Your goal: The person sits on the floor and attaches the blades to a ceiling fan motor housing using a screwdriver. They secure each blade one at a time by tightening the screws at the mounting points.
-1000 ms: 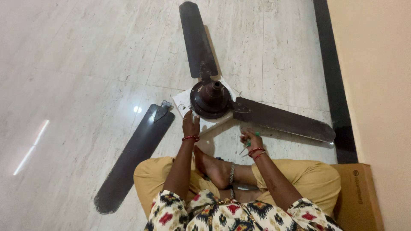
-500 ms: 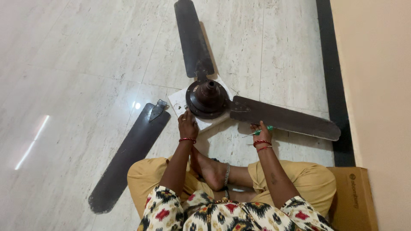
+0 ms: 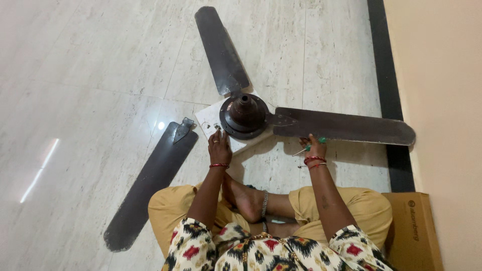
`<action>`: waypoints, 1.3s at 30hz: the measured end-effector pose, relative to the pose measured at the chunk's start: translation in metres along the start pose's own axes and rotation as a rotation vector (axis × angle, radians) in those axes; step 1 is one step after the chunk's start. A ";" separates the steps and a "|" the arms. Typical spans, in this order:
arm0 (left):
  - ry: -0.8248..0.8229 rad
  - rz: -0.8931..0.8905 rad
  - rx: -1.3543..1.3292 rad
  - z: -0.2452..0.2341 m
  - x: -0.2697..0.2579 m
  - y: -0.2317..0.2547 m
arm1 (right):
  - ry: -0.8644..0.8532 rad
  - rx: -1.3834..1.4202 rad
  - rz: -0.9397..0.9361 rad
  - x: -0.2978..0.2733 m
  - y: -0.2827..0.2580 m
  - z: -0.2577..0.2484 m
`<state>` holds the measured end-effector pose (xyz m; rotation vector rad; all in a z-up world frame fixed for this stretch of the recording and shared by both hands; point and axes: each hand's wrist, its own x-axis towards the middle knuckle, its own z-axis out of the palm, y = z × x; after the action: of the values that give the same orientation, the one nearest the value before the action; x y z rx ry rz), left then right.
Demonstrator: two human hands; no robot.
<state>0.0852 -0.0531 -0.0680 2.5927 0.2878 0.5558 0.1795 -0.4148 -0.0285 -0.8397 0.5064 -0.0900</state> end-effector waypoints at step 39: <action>-1.193 0.162 0.410 0.003 -0.061 0.077 | -0.734 -1.882 -0.039 -0.070 0.013 0.001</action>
<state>0.0395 -0.1393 -0.0533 2.8175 -0.2416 -1.1125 0.1170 -0.3859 -0.0101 -2.5570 -0.3158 0.7686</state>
